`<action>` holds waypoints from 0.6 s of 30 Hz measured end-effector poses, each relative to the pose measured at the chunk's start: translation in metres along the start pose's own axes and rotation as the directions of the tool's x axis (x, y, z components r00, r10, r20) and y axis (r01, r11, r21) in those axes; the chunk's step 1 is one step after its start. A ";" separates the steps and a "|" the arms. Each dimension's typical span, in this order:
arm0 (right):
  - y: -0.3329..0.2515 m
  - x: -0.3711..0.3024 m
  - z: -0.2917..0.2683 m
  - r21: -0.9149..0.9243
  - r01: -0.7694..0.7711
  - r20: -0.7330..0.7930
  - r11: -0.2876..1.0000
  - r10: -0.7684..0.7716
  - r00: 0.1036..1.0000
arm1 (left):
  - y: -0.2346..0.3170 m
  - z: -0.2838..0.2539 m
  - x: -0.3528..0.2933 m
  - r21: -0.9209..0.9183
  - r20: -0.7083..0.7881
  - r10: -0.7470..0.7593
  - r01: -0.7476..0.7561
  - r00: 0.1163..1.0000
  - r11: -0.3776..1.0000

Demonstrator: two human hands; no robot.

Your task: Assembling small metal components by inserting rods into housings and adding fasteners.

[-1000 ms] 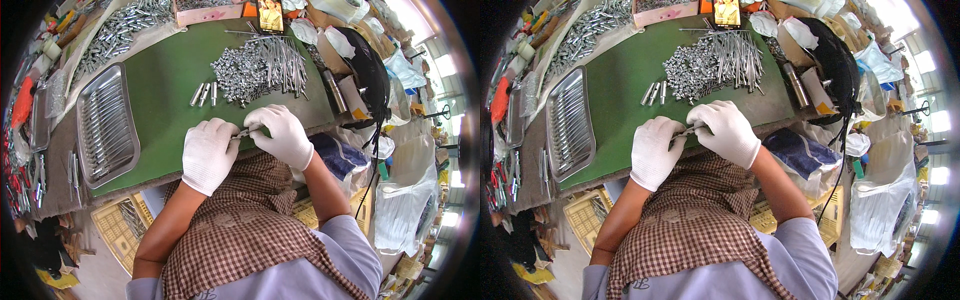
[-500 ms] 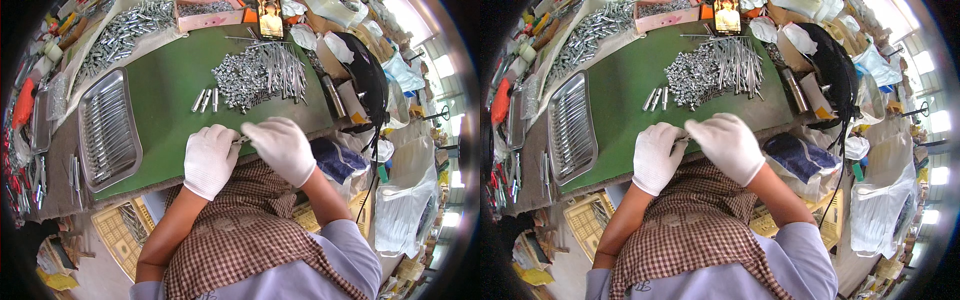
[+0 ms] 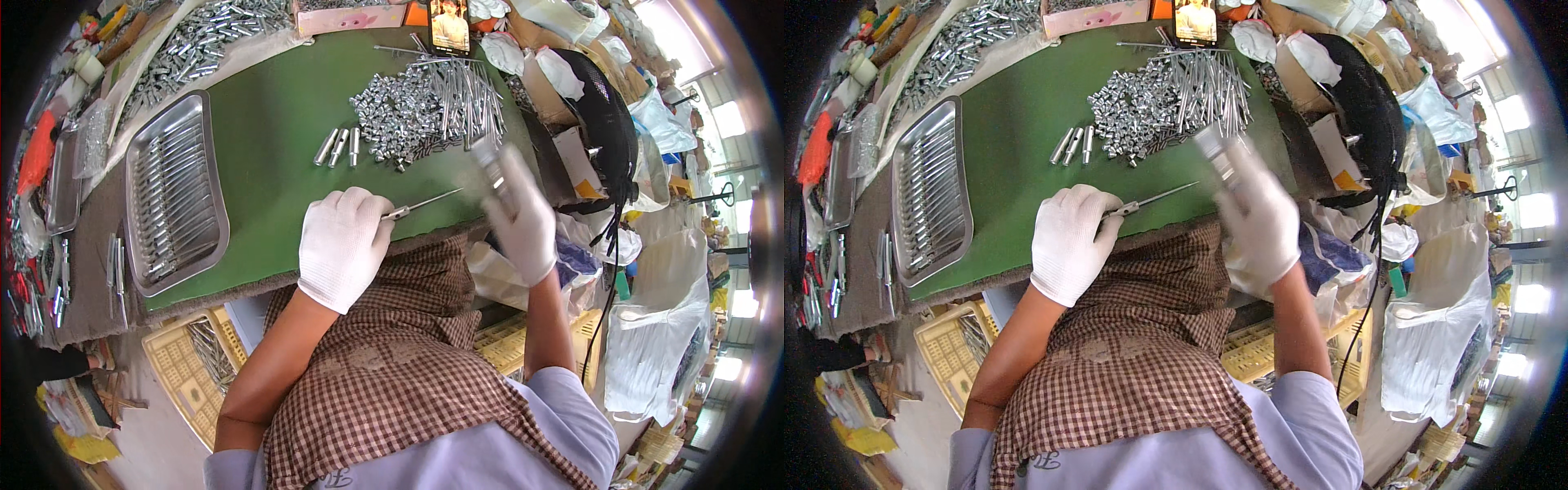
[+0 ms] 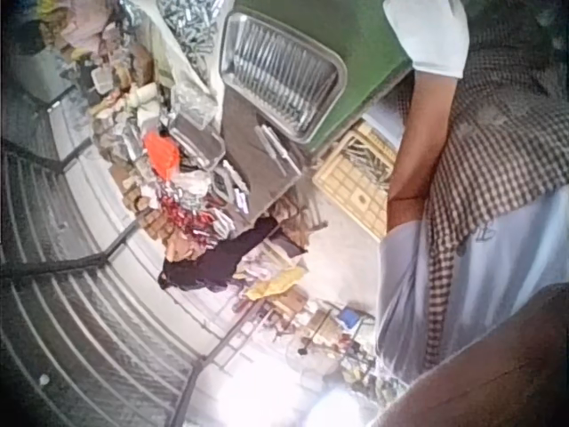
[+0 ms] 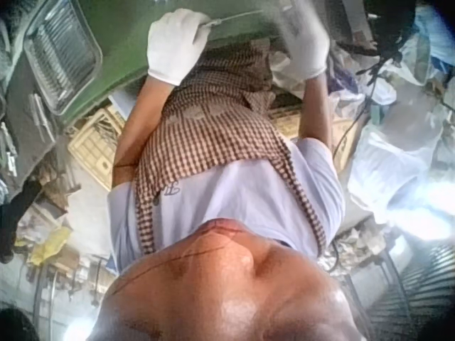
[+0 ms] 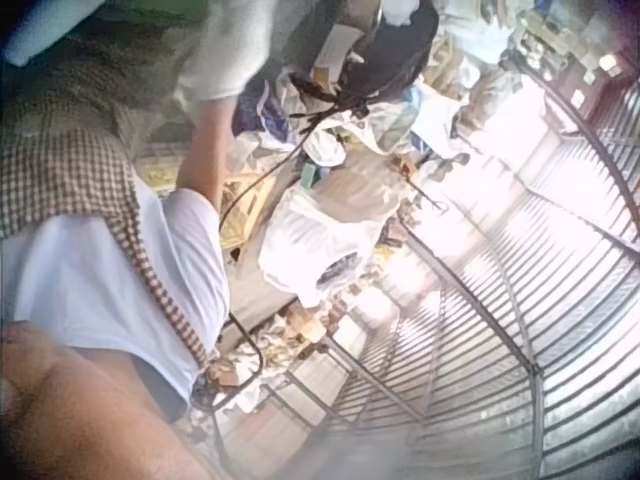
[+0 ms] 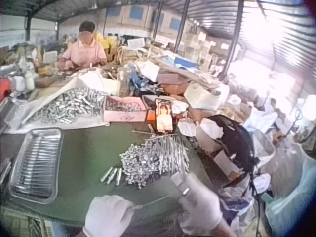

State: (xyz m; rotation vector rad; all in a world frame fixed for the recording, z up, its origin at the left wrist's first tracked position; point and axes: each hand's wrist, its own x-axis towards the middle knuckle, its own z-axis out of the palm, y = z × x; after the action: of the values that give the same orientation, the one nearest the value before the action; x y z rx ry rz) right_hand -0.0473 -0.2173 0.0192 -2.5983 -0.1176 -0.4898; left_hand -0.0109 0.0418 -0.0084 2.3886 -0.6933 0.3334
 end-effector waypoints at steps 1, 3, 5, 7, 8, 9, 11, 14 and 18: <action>-0.010 -0.009 0.006 -0.010 0.176 -0.020 0.984 -0.176 0.984 | 0.001 0.000 0.002 -0.018 -0.016 0.016 -0.016 1.000 1.000; -0.036 -0.030 0.011 -0.080 0.115 0.078 0.990 -0.109 0.991 | 0.000 0.000 0.001 -0.031 -0.032 0.024 -0.025 0.999 0.999; -0.043 -0.038 0.016 -0.067 0.124 0.132 0.990 -0.115 0.985 | 0.000 0.000 0.001 -0.034 -0.026 0.030 -0.031 0.999 0.999; -0.051 -0.035 0.012 -0.226 0.067 0.281 0.972 -0.001 0.960 | -0.001 0.000 0.001 -0.030 -0.012 0.028 -0.028 1.000 0.999; -0.053 -0.035 0.016 -0.226 0.067 0.280 0.972 -0.001 0.960 | -0.002 0.000 0.001 -0.026 0.004 0.024 -0.024 1.000 0.999; -0.054 -0.037 0.018 -0.055 0.032 0.080 0.998 -0.028 0.996 | 0.000 0.000 0.001 -0.029 0.005 0.025 -0.025 1.000 0.999; -0.050 -0.042 0.028 0.103 0.112 -0.109 0.988 -0.101 0.989 | 0.003 0.001 0.001 0.014 0.003 0.015 -0.015 1.000 1.000; -0.044 -0.042 0.023 -0.068 0.006 0.304 0.998 0.014 0.953 | -0.002 0.001 0.001 0.007 -0.023 0.045 -0.045 0.999 0.999; -0.001 -0.018 0.008 0.038 -0.085 -0.168 0.996 0.091 0.982 | 0.003 0.001 0.004 -0.032 -0.002 0.030 -0.030 1.000 0.999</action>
State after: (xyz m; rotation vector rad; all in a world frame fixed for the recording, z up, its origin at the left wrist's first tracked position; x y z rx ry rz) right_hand -0.0618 -0.2126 0.0068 -2.5067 0.0467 -0.6688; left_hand -0.0093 0.0377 -0.0065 2.3492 -0.7293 0.3336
